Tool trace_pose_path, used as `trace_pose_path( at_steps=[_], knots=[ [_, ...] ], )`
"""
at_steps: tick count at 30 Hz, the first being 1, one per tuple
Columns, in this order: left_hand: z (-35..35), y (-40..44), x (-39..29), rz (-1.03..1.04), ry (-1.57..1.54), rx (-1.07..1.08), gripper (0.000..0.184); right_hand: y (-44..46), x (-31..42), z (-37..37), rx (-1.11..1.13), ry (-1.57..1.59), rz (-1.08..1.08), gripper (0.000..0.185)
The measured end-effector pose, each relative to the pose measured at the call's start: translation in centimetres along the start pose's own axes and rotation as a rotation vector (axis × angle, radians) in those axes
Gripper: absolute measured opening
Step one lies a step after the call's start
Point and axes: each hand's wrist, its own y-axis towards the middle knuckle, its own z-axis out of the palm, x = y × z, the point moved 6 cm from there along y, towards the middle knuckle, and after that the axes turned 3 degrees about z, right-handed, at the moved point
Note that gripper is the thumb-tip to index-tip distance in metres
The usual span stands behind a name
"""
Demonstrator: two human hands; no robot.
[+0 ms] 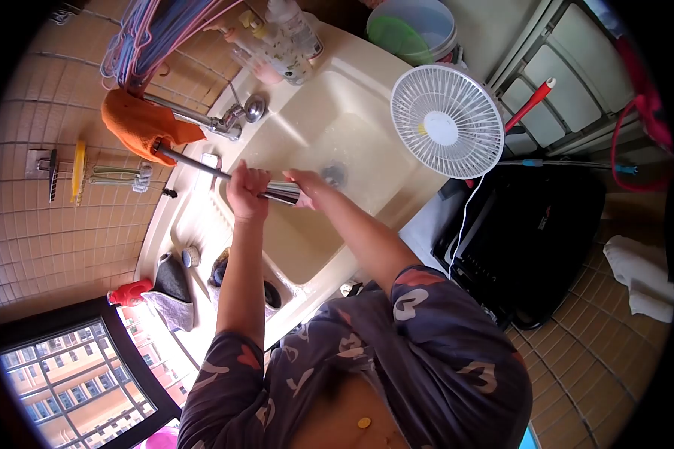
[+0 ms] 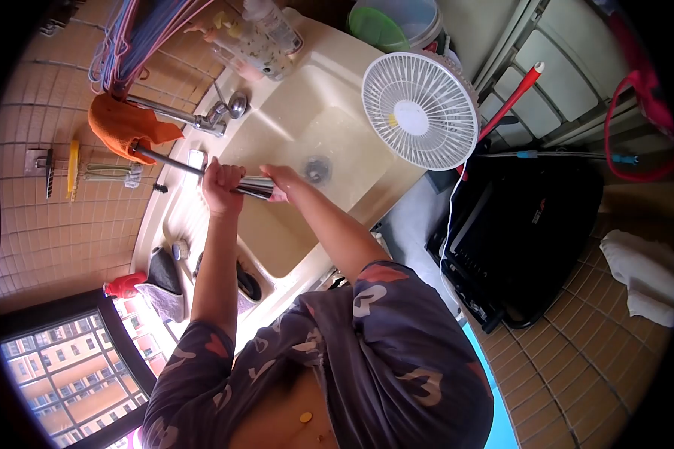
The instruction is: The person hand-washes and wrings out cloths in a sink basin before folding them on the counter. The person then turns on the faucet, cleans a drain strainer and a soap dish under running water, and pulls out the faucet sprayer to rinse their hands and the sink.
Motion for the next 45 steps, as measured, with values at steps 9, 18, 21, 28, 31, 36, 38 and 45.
trace_pose_path(
  at_steps=[9,18,21,28,31,36,38,45],
  knots=[
    [0.0,-0.4,-1.8,0.048,0.083,-0.007,0.046,4.0,-9.7,-2.3,-0.113,0.548,0.114,0.037],
    [-0.6,-0.3,-2.2,0.088,0.048,-0.014,0.043,2.5,-8.2,-2.8,-0.271,0.630,0.037,0.029],
    [-0.7,0.3,-2.1,0.124,0.141,-0.039,0.043,3.0,-6.3,-1.3,-0.226,0.958,-0.066,0.022],
    [1.9,0.7,-1.6,-0.082,0.257,-0.126,0.042,-9.1,8.3,6.9,-0.824,-0.934,-1.387,0.038],
    [2.0,0.3,-0.7,-0.147,0.072,-0.088,0.038,-3.8,8.8,6.0,-0.434,-1.089,-0.747,0.047],
    [0.4,1.2,-1.1,0.097,0.047,-0.233,0.041,-3.0,9.3,5.0,-0.188,-1.029,-0.360,0.070],
    [1.5,0.4,-2.0,0.164,0.031,-0.339,0.036,-4.8,7.6,4.7,-0.015,-0.639,-0.297,0.066],
    [2.3,-1.7,-1.6,0.213,0.417,-0.508,0.036,-3.2,4.2,2.5,-0.196,0.085,-0.342,0.034]
  ],
)
